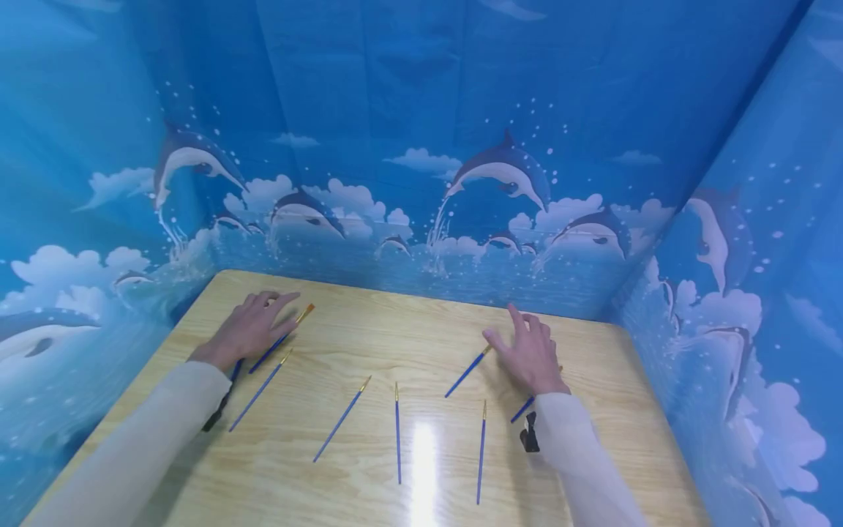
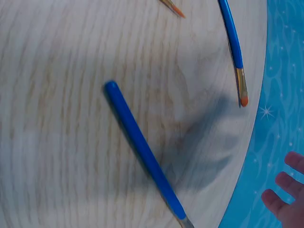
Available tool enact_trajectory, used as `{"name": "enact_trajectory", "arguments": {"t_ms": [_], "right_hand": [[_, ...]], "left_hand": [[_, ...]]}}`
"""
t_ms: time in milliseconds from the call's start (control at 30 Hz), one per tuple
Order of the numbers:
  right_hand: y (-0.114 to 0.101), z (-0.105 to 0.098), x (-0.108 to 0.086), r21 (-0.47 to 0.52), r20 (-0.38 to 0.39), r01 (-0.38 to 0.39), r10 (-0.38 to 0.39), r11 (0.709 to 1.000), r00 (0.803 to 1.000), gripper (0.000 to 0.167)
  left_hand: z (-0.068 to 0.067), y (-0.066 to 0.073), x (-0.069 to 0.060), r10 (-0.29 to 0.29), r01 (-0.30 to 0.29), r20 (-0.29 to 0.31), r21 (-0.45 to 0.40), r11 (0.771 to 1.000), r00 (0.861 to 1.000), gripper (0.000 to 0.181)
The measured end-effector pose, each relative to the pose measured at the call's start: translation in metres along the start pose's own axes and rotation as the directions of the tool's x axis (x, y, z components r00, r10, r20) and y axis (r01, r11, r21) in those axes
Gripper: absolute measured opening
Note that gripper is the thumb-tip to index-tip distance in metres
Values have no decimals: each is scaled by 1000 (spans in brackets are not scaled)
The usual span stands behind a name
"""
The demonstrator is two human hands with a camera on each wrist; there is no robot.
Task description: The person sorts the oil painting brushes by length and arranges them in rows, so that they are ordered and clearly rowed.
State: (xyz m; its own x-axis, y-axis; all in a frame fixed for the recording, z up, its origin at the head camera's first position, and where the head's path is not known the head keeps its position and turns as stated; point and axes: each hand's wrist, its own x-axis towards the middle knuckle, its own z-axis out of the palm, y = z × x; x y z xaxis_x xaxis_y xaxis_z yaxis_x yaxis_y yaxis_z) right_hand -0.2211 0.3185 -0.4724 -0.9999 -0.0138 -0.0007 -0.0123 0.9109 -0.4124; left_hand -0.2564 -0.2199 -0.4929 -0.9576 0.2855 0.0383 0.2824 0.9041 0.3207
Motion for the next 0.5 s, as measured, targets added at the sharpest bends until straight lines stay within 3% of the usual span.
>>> {"name": "enact_trajectory", "arguments": {"t_ms": [200, 500], "right_hand": [[-6, 12, 0, 20, 17, -8, 8, 1000, 1000, 93], [-7, 36, 1, 64, -4, 51, -51, 997, 999, 77]], "left_hand": [[5, -4, -6, 12, -12, 5, -31, 999, 1000, 62], [8, -5, -11, -27, 32, 54, -81, 996, 998, 54]]}}
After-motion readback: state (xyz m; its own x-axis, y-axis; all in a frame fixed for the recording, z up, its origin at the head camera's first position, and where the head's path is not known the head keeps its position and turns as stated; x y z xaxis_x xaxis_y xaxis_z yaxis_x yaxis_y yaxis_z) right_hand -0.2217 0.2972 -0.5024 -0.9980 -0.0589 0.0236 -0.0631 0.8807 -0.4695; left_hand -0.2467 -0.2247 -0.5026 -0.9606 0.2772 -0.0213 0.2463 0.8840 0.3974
